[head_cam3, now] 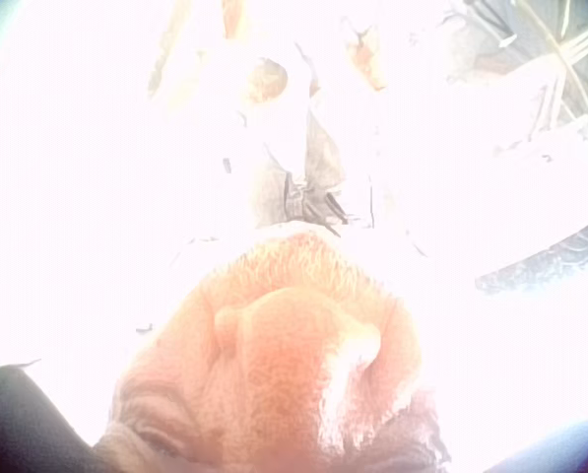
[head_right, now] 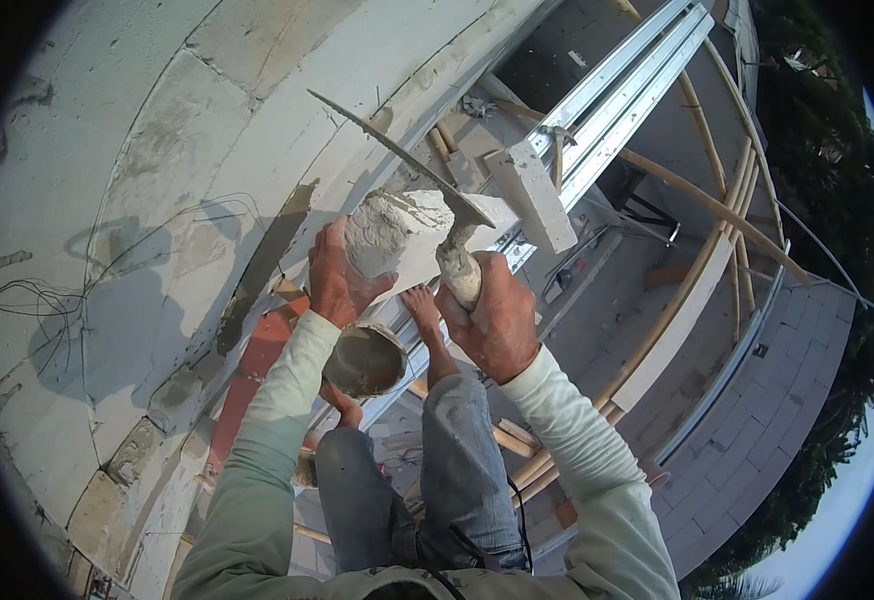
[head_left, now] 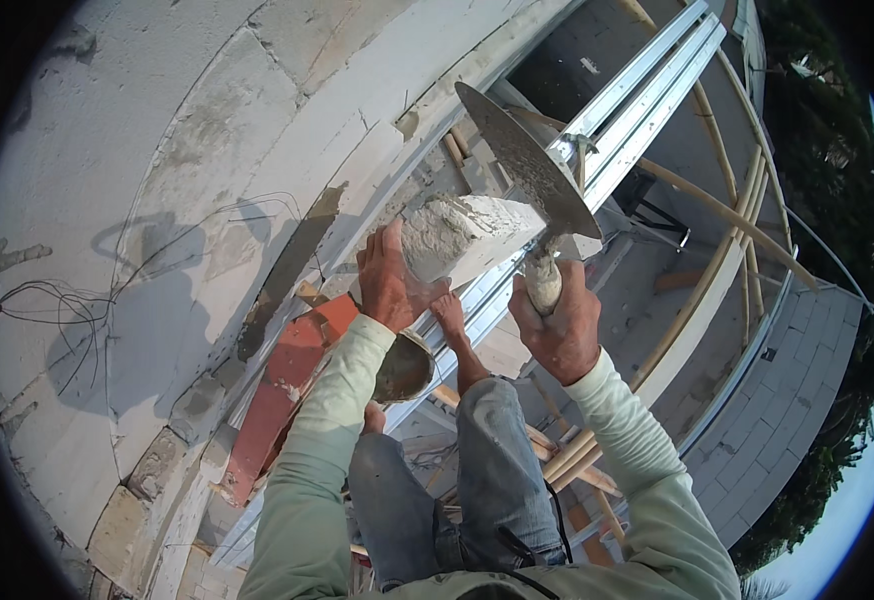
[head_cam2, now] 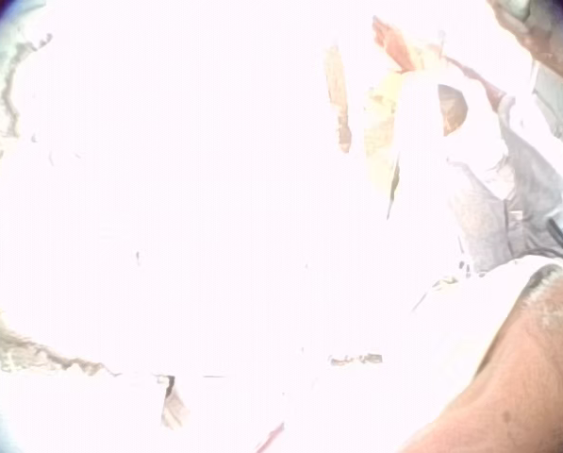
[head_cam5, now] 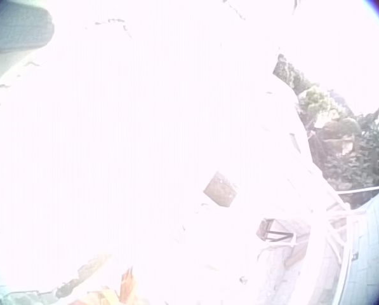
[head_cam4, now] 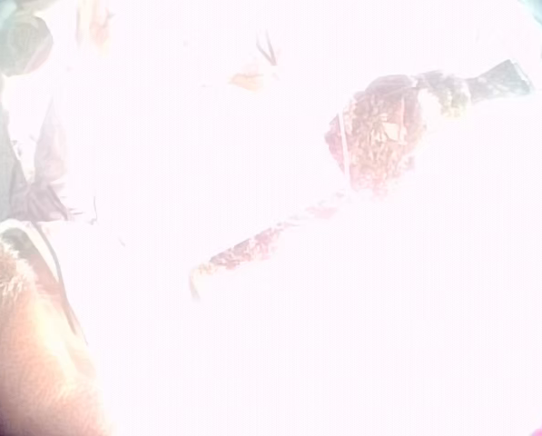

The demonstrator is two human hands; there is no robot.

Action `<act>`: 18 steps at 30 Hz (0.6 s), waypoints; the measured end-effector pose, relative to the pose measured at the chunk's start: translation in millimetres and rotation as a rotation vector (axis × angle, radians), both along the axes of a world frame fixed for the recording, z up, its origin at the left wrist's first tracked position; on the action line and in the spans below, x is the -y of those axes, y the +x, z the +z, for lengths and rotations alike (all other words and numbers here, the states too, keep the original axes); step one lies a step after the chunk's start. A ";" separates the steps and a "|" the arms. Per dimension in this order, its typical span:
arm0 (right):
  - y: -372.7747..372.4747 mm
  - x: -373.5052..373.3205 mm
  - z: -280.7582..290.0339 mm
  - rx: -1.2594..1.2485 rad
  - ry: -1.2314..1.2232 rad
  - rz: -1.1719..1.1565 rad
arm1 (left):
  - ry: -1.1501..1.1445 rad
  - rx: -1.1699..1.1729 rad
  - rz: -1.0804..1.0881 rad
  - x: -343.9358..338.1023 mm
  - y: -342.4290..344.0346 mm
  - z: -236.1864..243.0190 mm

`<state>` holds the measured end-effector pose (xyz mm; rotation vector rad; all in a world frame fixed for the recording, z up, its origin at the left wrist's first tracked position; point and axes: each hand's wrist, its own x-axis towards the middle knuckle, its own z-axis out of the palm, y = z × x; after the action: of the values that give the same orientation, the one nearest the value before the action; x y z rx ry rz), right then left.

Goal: The person applies mortar along a curved wall frame using a trowel, tests and fits concrete blocks in place, shapes a block with a trowel, and beds the blocks into the wall structure.

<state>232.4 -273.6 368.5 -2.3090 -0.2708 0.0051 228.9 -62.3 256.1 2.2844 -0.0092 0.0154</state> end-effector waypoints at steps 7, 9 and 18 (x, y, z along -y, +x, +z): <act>9.6 -1.9 0.0 -0.142 -0.089 -0.058 | 0.036 -0.114 0.009 -0.9 3.8 3.0; 10.3 -2.9 -1.2 -0.192 -0.153 -0.028 | 0.035 -0.133 0.026 -1.1 4.9 4.6; 3.3 2.4 -37.3 0.027 0.018 -0.023 | -0.042 -0.132 0.037 -9.5 5.4 -3.9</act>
<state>235.7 -275.9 331.2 -2.2955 -0.2568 -0.0400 234.3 -52.7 252.1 2.2389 0.1007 -0.1146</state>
